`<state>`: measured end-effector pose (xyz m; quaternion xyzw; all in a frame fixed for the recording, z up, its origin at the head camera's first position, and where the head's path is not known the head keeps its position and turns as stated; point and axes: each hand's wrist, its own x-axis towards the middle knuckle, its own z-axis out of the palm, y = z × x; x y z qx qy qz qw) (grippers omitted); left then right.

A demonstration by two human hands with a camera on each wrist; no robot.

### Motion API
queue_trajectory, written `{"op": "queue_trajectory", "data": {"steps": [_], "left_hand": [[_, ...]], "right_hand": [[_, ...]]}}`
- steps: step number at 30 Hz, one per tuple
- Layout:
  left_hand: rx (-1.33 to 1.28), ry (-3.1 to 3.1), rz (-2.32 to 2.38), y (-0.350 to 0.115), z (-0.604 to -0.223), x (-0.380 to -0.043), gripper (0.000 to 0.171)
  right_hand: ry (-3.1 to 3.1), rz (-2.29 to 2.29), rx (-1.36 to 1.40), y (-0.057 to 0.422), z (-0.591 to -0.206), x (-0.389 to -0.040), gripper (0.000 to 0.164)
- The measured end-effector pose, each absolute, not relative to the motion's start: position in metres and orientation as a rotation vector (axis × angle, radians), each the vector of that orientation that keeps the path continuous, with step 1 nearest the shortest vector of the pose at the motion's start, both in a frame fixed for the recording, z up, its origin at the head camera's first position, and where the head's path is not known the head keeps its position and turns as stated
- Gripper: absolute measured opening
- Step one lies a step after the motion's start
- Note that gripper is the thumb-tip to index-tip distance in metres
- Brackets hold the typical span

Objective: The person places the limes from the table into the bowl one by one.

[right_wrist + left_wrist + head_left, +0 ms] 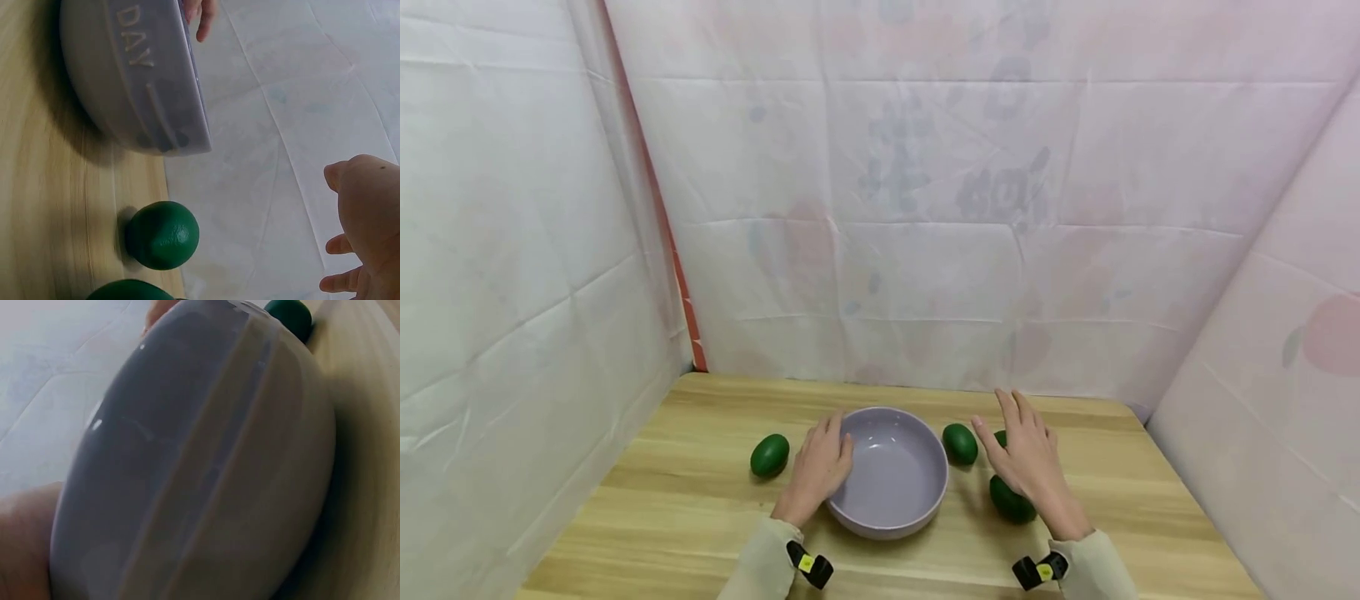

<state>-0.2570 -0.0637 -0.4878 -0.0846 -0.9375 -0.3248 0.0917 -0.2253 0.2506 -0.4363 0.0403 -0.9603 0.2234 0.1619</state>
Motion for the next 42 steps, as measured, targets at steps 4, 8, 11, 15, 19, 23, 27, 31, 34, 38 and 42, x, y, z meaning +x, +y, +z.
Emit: {"op": "queue_trajectory", "data": {"steps": [4,8,11,15,19,23,27,31,34,38,42], "left_hand": [[-0.238,-2.806,-1.000,-0.064,-0.490,-0.258,0.052],[-0.231,-2.802,-1.036,-0.062,-0.495,-0.257,0.053],[-0.220,-2.788,-1.049,-0.061,-0.498,-0.258,0.053],[-0.196,-2.785,-1.059,-0.059,-0.498,-0.261,0.056],[-0.164,-2.788,-1.087,-0.058,-0.495,-0.261,0.063],[-0.157,-2.787,-1.101,-0.058,-0.495,-0.262,0.065],[-0.160,-2.771,-1.110,-0.061,-0.496,-0.261,0.064],[-0.124,-2.766,-1.118,-0.064,-0.495,-0.258,0.065],[-0.074,-2.770,-1.127,-0.067,-0.494,-0.255,0.067],[-0.050,-2.771,-1.166,-0.067,-0.494,-0.254,0.068],[-0.038,-2.768,-1.179,-0.066,-0.495,-0.252,0.068]], "right_hand": [[-2.734,0.640,0.116,0.254,-0.438,-0.224,0.074],[-2.749,0.633,0.106,0.258,-0.441,-0.220,0.073],[-2.750,0.617,0.095,0.262,-0.441,-0.218,0.072],[-2.750,0.598,0.073,0.267,-0.440,-0.216,0.071],[-2.763,0.601,0.059,0.273,-0.440,-0.213,0.072],[-2.774,0.595,0.051,0.276,-0.442,-0.210,0.074],[-2.783,0.580,0.054,0.277,-0.443,-0.211,0.074],[-2.808,0.559,0.066,0.276,-0.447,-0.210,0.076],[-2.811,0.553,0.085,0.275,-0.451,-0.210,0.076],[-2.786,0.548,0.092,0.277,-0.456,-0.207,0.073],[-2.788,0.557,0.097,0.283,-0.461,-0.203,0.072]]}}
